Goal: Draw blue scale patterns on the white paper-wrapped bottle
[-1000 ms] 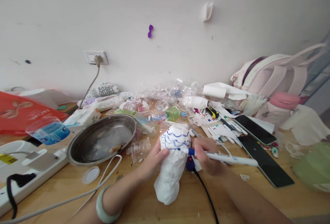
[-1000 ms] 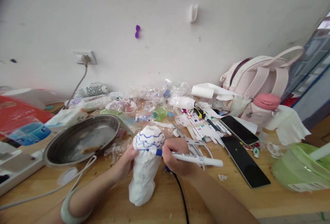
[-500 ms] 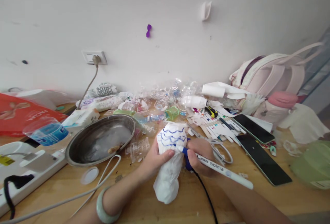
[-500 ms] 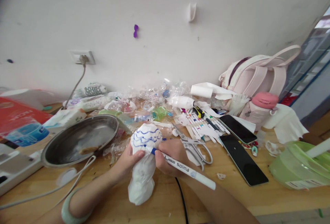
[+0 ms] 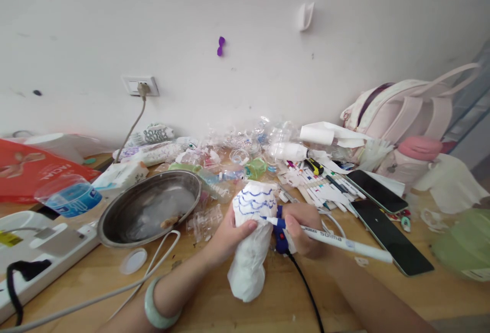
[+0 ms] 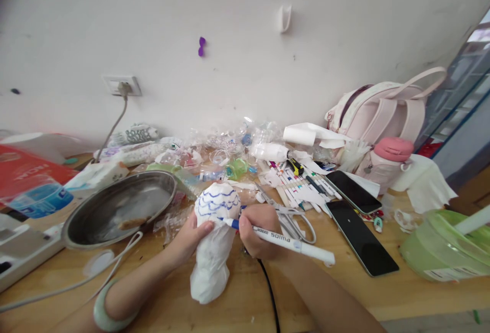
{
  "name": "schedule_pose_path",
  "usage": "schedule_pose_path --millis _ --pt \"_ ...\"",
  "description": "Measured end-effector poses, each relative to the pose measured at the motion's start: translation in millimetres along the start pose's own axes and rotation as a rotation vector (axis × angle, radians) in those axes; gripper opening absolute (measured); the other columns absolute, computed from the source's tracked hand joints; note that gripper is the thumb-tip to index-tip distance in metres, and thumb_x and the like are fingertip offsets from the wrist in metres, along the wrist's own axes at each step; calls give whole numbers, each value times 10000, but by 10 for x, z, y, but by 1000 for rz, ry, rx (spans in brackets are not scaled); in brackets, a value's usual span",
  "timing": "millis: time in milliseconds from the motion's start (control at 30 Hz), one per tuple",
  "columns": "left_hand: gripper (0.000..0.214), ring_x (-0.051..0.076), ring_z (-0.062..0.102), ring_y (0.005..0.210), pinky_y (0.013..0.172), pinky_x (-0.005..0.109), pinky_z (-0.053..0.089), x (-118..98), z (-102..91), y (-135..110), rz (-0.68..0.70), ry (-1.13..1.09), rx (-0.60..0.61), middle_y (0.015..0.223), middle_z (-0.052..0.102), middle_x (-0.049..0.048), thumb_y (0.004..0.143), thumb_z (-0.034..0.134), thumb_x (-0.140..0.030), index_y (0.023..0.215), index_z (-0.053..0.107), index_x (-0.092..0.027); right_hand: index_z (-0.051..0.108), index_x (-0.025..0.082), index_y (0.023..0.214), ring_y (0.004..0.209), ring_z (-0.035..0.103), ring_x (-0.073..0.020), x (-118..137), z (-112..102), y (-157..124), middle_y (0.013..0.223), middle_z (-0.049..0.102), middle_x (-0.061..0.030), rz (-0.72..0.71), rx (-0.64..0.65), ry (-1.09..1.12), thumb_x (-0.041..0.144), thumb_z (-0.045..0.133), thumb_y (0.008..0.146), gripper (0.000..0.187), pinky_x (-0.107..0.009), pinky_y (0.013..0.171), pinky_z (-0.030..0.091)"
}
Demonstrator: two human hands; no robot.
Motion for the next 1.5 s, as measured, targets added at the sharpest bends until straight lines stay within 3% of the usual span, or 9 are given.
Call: schedule_pose_path --millis 167,533,967,1500 --pt "845 373 555 1165 990 465 440 -33 9 2 -14 26 55 1236 616 194 562 803 -561 1225 481 -148 300 212 511 415 346 -95 -92 -8 -39 453 337 42 69 -30 80 216 349 872 364 -261 428 235" --pt "871 382 501 1238 1045 471 399 -56 7 10 16 46 155 1322 556 208 602 781 -562 1295 441 -158 275 218 475 369 308 -93 -175 -16 -48 413 298 51 156 -73 209 288 353 906 444 -252 389 227" --pt "906 384 476 1269 1066 480 384 -18 -16 3 9 36 190 1374 506 225 603 784 -558 1320 393 -165 276 216 488 380 288 -98 -174 -37 -47 424 295 51 71 -186 226 285 366 923 450 -278 407 214" --pt "956 361 475 1265 1052 454 386 -50 -9 -14 2 36 229 1373 484 226 628 762 -570 1343 271 -170 286 225 533 416 294 -118 -206 -24 -104 469 301 47 39 -197 202 323 341 966 448 -304 439 213"
Point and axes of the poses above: each hand's wrist, its own y-axis towards the middle knuckle, its own z-axis out of the palm, x = y × z, the point moved 2 cm from there along y, towards the middle knuckle
